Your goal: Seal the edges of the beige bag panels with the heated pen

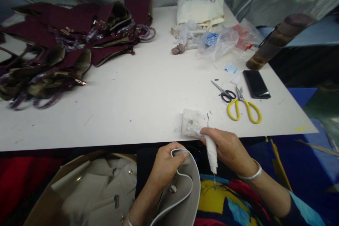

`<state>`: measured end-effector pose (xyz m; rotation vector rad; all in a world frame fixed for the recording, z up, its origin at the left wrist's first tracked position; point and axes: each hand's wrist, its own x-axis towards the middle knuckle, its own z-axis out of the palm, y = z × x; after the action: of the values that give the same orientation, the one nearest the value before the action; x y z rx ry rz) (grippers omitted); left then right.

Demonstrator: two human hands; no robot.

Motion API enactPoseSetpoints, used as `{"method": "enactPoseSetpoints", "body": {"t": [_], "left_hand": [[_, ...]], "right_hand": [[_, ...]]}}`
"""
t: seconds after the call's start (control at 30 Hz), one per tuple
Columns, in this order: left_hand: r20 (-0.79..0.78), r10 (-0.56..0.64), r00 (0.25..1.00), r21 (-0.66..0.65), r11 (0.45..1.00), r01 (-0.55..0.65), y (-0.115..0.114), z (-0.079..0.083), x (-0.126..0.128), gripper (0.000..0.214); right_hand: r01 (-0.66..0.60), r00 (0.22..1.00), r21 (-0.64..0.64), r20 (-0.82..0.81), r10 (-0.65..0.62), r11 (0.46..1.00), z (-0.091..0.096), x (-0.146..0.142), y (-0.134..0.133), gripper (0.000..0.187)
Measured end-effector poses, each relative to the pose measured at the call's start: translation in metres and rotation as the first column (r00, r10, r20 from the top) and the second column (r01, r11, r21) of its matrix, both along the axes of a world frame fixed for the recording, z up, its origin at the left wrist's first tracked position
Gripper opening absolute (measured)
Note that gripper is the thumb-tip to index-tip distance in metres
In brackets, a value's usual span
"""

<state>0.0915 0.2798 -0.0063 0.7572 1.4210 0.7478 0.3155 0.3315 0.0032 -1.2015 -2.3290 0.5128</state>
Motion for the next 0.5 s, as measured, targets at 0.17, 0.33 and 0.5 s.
{"method": "enactPoseSetpoints", "body": {"t": [0.17, 0.33, 0.5], "left_hand": [[0.006, 0.004, 1.000, -0.009, 1.000, -0.004, -0.0005, -0.0021, -0.0018, 0.022], [0.006, 0.026, 1.000, -0.009, 1.000, -0.026, -0.0008, -0.0006, -0.0029, 0.021], [0.022, 0.031, 0.999, -0.022, 0.999, -0.030, -0.0013, -0.0006, -0.0043, 0.022]], "right_hand": [[-0.002, 1.000, -0.059, -0.026, 0.000, 0.998, 0.0059, -0.0027, 0.0008, 0.017], [0.039, 0.992, -0.219, -0.106, -0.064, 0.975, 0.0075, -0.0050, 0.0040, 0.017], [0.044, 0.984, -0.303, -0.153, -0.094, 0.952, 0.0044, -0.0039, 0.0047, 0.019]]}}
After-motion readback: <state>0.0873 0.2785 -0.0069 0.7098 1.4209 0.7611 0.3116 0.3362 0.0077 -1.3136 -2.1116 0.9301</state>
